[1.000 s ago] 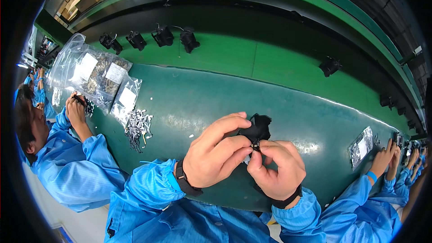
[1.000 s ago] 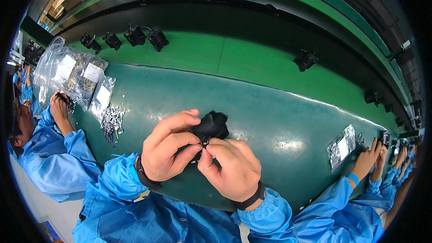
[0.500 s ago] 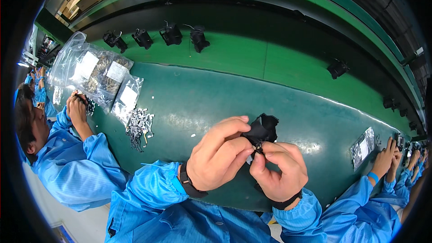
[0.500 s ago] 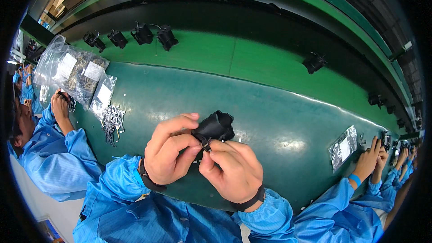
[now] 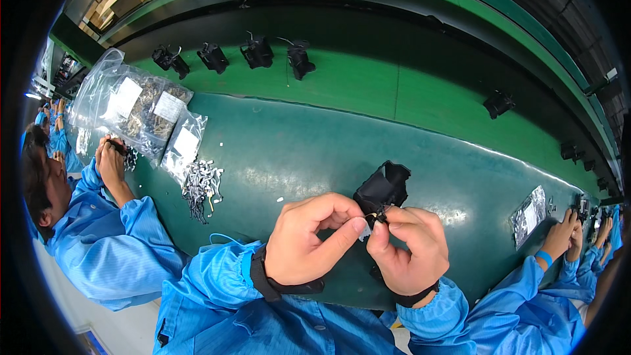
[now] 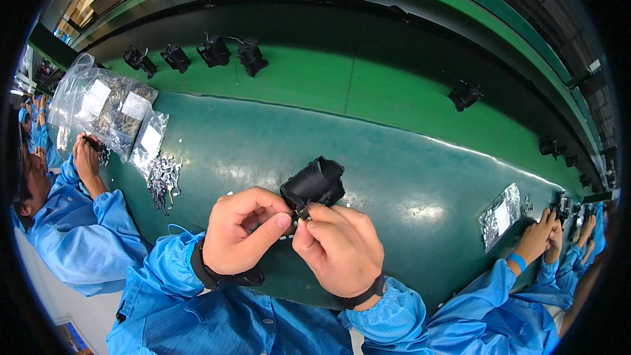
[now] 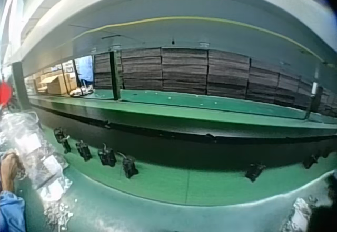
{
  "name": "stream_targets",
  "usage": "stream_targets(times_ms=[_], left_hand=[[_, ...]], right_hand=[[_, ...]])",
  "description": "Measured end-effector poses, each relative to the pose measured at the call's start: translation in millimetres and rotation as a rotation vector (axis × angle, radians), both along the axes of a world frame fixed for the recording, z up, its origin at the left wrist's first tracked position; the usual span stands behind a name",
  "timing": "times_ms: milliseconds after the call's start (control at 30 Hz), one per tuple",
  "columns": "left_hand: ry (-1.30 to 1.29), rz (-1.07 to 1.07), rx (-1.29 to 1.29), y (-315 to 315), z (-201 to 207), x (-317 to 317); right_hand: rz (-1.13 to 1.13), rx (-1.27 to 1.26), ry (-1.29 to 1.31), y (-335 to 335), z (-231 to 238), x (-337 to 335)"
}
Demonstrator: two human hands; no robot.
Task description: Assembling small silver clips and wires onto black plastic housings at a factory production line.
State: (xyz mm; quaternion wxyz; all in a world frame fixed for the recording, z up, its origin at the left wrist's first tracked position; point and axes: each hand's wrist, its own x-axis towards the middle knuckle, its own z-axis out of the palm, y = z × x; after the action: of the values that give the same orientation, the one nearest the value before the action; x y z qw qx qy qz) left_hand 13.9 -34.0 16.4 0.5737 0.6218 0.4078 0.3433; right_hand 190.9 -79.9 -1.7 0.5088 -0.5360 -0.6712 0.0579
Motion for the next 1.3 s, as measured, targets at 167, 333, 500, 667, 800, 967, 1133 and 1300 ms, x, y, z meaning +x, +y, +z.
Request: stream_targets(times_ms=[167, 333, 500, 667, 800, 967, 1133, 1300], left_hand=[[0.000, 0.040, 0.392, 5, -13, 4], [-0.114, 0.021, 0.397, 8, -13, 4], [-0.110, 0.015, 0.437, 10, -16, 3], [-0.086, 0.045, 0.623, 13, -20, 2], [-0.049, 0.036, 0.650, 14, -16, 0], [-0.010, 0.031, 0.715, 12, -18, 2], [-0.008, 0.012, 0.700, 10, -14, 2], [-0.029, -0.066, 0.633, 12, -9, 4]], right_hand=[[0.047, 0.047, -0.031, 0, 0, 1], [0.094, 0.079, -0.022, 3, -3, 0], [0.126, 0.069, 0.035, 2, -3, 1], [0.172, -0.076, 0.168, 2, 5, -1], [0.259, -0.190, 0.347, 2, 11, 5], [0.356, -0.397, 0.573, 3, 7, 15], [0.456, -0.417, 0.690, 4, 2, 20], [0.478, -0.415, 1.023, 2, 8, 19]])
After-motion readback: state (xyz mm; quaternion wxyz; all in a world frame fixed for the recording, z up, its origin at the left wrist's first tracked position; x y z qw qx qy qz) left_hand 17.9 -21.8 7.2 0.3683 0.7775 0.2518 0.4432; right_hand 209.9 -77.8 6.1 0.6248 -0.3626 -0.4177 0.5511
